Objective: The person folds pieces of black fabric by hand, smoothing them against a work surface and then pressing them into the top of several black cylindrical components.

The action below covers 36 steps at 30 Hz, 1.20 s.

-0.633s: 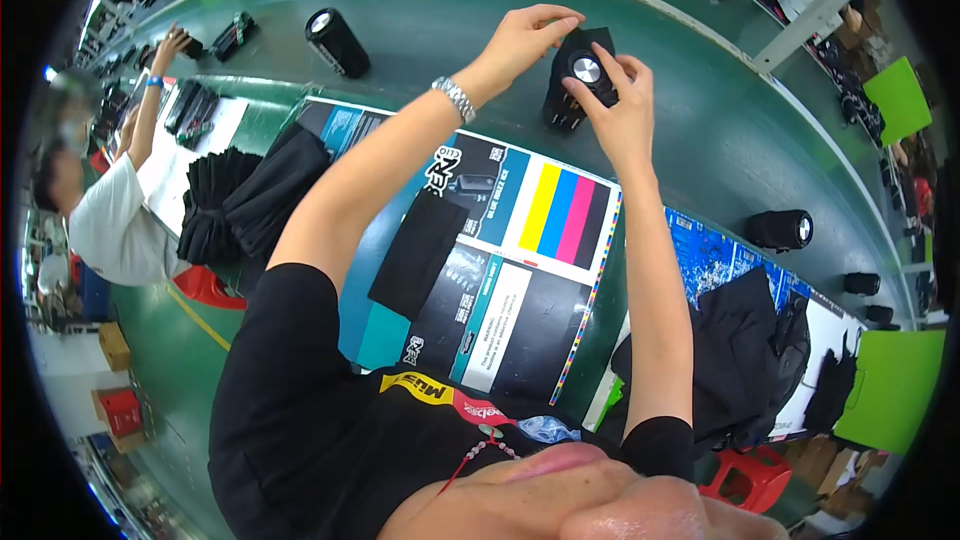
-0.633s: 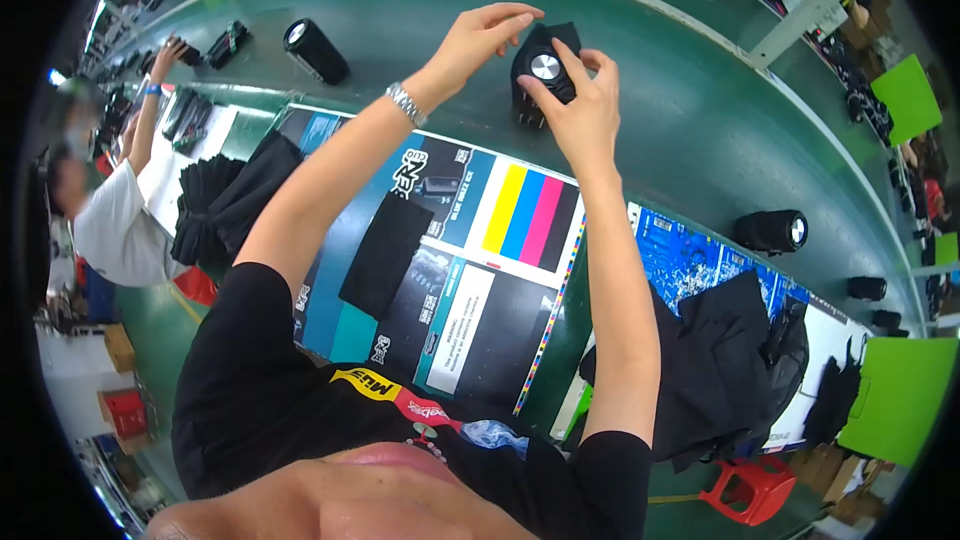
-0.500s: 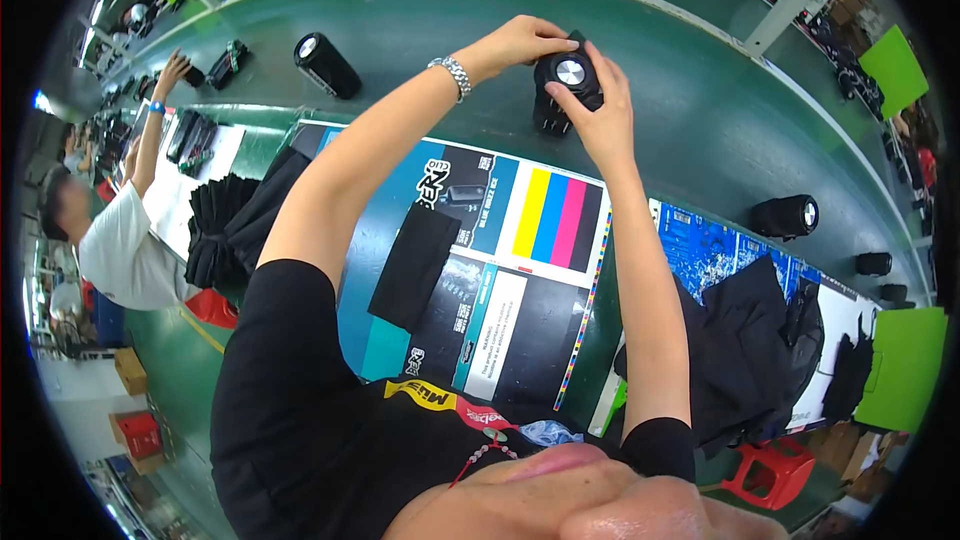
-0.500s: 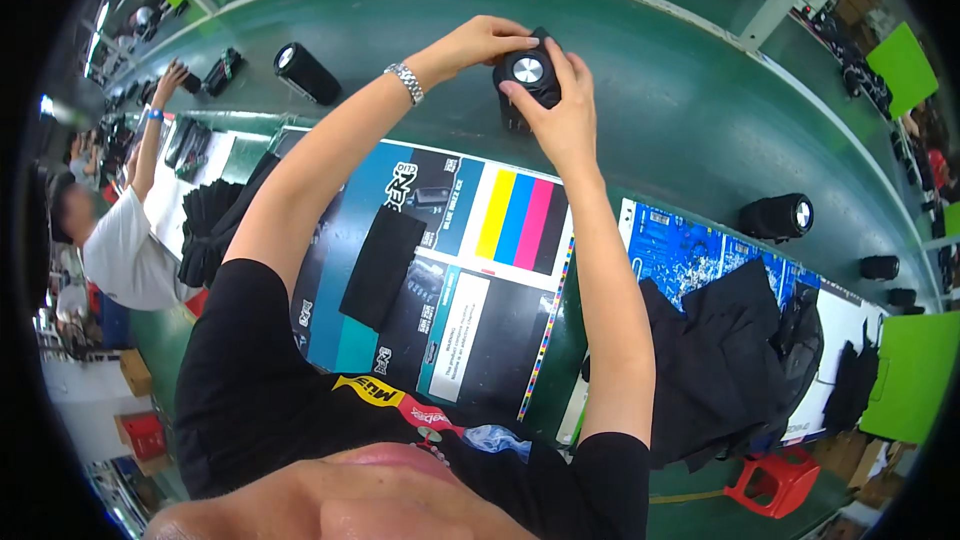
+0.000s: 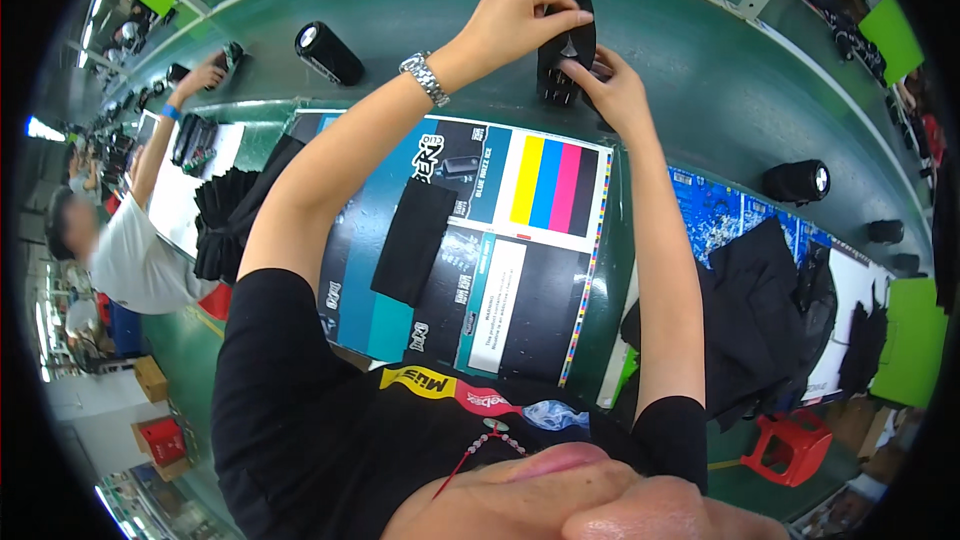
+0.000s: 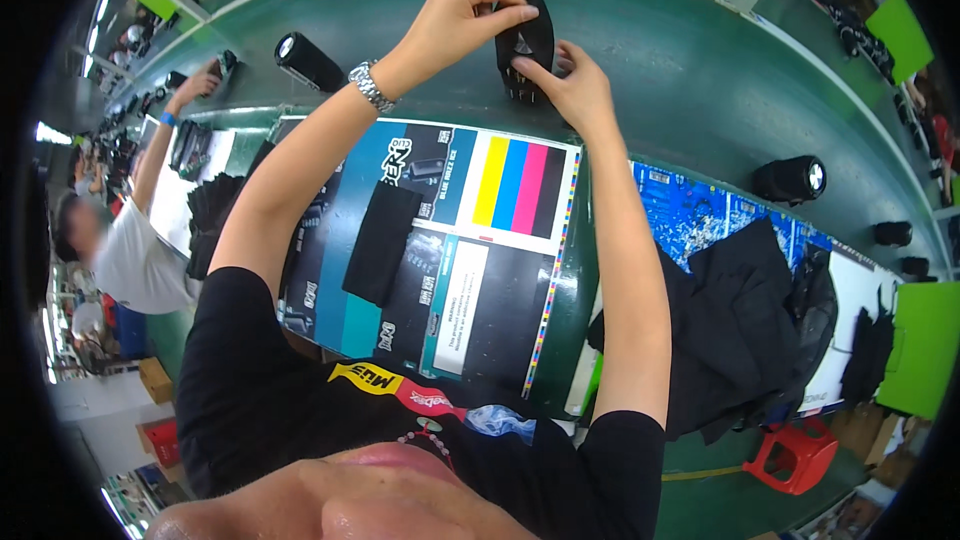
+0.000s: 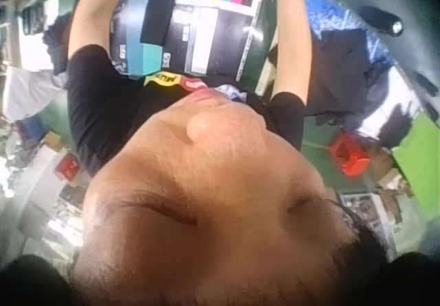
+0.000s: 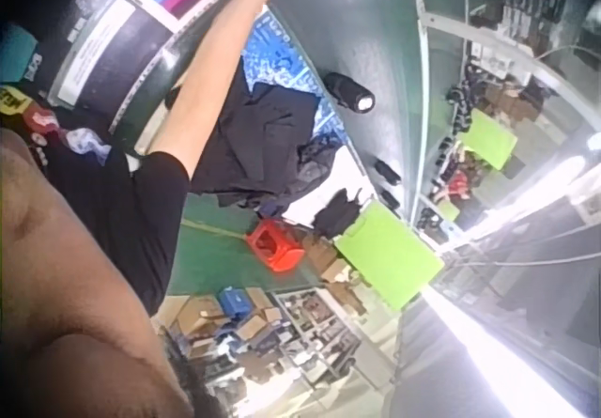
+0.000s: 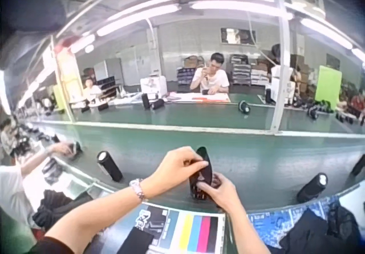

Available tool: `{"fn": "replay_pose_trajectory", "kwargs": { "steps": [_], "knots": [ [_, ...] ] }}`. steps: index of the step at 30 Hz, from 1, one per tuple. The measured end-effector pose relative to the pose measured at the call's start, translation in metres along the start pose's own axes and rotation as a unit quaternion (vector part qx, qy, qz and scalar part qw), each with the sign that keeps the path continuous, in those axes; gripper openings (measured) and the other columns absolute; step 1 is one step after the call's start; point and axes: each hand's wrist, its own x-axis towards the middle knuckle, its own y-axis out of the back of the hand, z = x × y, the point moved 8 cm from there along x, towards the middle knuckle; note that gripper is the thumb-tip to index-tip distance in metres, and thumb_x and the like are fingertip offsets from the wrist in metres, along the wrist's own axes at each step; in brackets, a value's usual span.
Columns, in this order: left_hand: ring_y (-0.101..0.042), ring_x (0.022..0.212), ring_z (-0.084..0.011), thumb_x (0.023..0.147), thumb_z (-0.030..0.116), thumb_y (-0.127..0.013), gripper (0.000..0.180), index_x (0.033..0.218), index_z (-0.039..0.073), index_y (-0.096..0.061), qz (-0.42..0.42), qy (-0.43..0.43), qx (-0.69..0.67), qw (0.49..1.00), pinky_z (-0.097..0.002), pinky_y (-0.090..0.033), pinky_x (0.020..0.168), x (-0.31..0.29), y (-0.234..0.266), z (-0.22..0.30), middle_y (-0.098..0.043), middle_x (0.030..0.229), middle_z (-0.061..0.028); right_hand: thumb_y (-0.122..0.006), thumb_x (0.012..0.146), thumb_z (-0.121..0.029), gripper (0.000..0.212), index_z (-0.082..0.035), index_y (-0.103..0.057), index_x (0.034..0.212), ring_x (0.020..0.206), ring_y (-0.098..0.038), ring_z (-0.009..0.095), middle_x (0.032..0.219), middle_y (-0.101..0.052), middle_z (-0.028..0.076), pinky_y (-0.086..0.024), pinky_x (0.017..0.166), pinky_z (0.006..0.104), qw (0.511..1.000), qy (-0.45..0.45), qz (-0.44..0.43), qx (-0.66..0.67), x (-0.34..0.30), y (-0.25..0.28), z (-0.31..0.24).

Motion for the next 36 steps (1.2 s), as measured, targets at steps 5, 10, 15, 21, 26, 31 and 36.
{"fn": "replay_pose_trajectory", "kwargs": {
  "steps": [5, 10, 15, 21, 26, 31, 36],
  "knots": [
    [-0.056, 0.072, -0.0097, 0.089, 0.037, -0.063, 0.035, 0.1, 0.003, -0.068, 0.104, 0.22, -0.29, 0.926, -0.0264, -0.046, 0.063, -0.019, 0.016, -0.06, -0.063, 0.09, -0.0023, -0.076, 0.074, -0.033, 0.051, 0.003, -0.066, 0.109, 0.086, -0.064, 0.019, 0.101, -0.069, 0.015, -0.048, 0.08, 0.0289, 0.992, -0.048, -0.115, -0.022, -0.002, 0.056, 0.011],
    [-0.061, 0.085, -0.0171, 0.095, 0.045, -0.048, 0.051, 0.11, -0.002, -0.06, 0.154, 0.384, -0.564, 0.715, -0.0291, -0.05, 0.076, -0.033, -0.066, -0.136, -0.064, 0.105, -0.0108, -0.064, 0.086, -0.025, 0.026, -0.003, -0.072, 0.097, 0.081, -0.057, 0.011, 0.087, -0.067, 0.003, -0.044, 0.073, 0.024, 0.994, -0.069, 0.064, 0.048, 0.052, 0.067, 0.026],
    [-0.065, 0.078, -0.017, 0.096, 0.05, -0.04, 0.06, 0.104, -0.005, -0.061, 0.102, 0.389, -0.572, 0.715, -0.0278, -0.051, 0.072, -0.004, -0.129, -0.074, -0.068, 0.088, -0.0142, -0.061, 0.09, -0.031, 0.035, 0.0, -0.068, 0.079, 0.066, -0.053, 0.012, 0.073, -0.062, 0.003, -0.041, 0.062, 0.0257, 0.901, -0.144, 0.097, 0.397, 0.094, -0.008, 0.046],
    [-0.063, 0.066, -0.014, 0.095, 0.047, -0.042, 0.056, 0.091, -0.005, -0.064, 0.154, 0.359, -0.588, 0.708, -0.0247, -0.05, 0.064, -0.031, -0.138, -0.095, -0.067, 0.079, -0.011, -0.064, 0.087, -0.025, 0.03, 0.003, -0.067, 0.076, 0.062, -0.053, 0.01, 0.071, -0.062, 0.003, -0.042, 0.057, 0.0243, 0.915, -0.116, 0.133, 0.362, 0.057, -0.005, 0.023],
    [-0.062, 0.066, -0.0134, 0.093, 0.039, -0.05, 0.045, 0.087, -0.003, -0.063, 0.118, 0.364, -0.602, 0.701, -0.0235, -0.049, 0.062, -0.043, -0.172, -0.108, -0.066, 0.077, -0.0096, -0.065, 0.085, -0.017, 0.023, 0.006, -0.07, 0.085, 0.065, -0.057, 0.01, 0.075, -0.065, 0.004, -0.046, 0.061, 0.0239, 0.903, -0.099, 0.184, 0.376, 0.042, -0.01, 0.07],
    [-0.058, 0.061, -0.0126, 0.091, 0.031, -0.057, 0.033, 0.08, 0.0, -0.061, 0.192, 0.391, -0.613, 0.659, -0.0242, -0.048, 0.059, -0.052, -0.189, -0.125, -0.062, 0.073, -0.0057, -0.064, 0.086, -0.02, 0.027, 0.007, -0.069, 0.085, 0.062, -0.053, 0.009, 0.072, -0.066, 0.006, -0.046, 0.061, 0.0265, 0.952, -0.058, 0.201, 0.223, 0.048, 0.006, 0.093],
    [-0.06, 0.064, -0.0133, 0.097, 0.036, -0.048, 0.041, 0.094, -0.003, -0.062, 0.188, 0.407, -0.522, 0.726, -0.025, -0.048, 0.062, -0.053, -0.176, -0.113, -0.066, 0.077, -0.0102, -0.063, 0.088, -0.031, 0.036, 0.004, -0.069, 0.084, 0.067, -0.056, 0.012, 0.073, -0.066, 0.008, -0.047, 0.066, 0.0289, 0.958, -0.108, 0.251, 0.082, 0.033, 0.033, 0.09]
  ]
}}
